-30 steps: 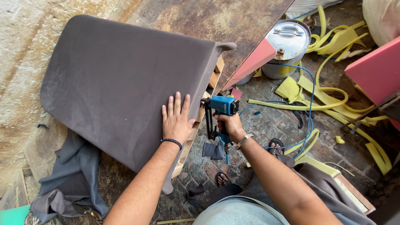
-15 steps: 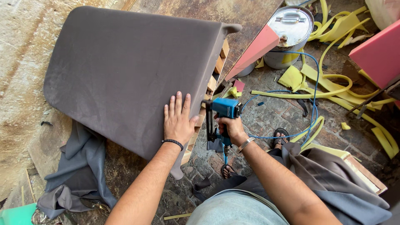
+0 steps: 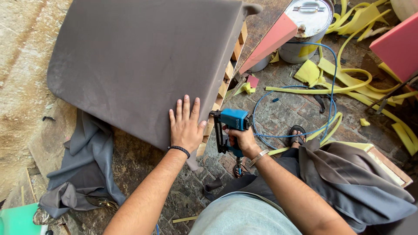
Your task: The person staples gray fabric onto a foam-covered seat using a pneumatic staple gun, trims excess fabric with shears, and smooths the surface. The seat is flipped to work on different edges, and the fabric is folded and secured around the corners.
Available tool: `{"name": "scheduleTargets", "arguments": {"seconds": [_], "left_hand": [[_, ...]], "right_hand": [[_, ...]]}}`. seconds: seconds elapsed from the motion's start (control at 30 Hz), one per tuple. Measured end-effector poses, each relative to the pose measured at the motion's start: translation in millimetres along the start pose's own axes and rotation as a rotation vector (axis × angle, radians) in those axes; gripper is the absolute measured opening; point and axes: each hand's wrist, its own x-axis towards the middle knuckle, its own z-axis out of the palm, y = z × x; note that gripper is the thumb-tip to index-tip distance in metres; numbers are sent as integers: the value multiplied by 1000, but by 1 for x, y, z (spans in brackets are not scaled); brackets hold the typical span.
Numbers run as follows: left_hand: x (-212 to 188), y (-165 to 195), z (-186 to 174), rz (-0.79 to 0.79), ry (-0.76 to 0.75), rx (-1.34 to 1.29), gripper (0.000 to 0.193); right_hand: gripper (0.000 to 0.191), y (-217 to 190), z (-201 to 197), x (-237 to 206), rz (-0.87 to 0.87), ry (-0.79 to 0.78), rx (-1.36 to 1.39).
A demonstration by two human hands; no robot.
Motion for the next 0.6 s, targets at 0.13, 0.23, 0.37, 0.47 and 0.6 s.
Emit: {"name": "scheduleTargets", "arguments": {"seconds": [0.13,0.23,0.37,0.47,0.6], "left_hand": [[-19,-15,12,-27,62,-116,63],[-26,-24,22,-40,184,-285,54],[-28,-33,30,-89,317,-590,48],[-28,-34,33,-83,360,-633,47],[-29,-35,37,-96,366,-610,47]], "right_hand": [[20,14,-4,-10,7,51,63],[24,25,-7,-23,-67,-22,38],[27,42,3,-37,-32,-109,128],[28,55,15,-38,-77,-98,62],[25,70,17,-37,-102,-47,37]]}}
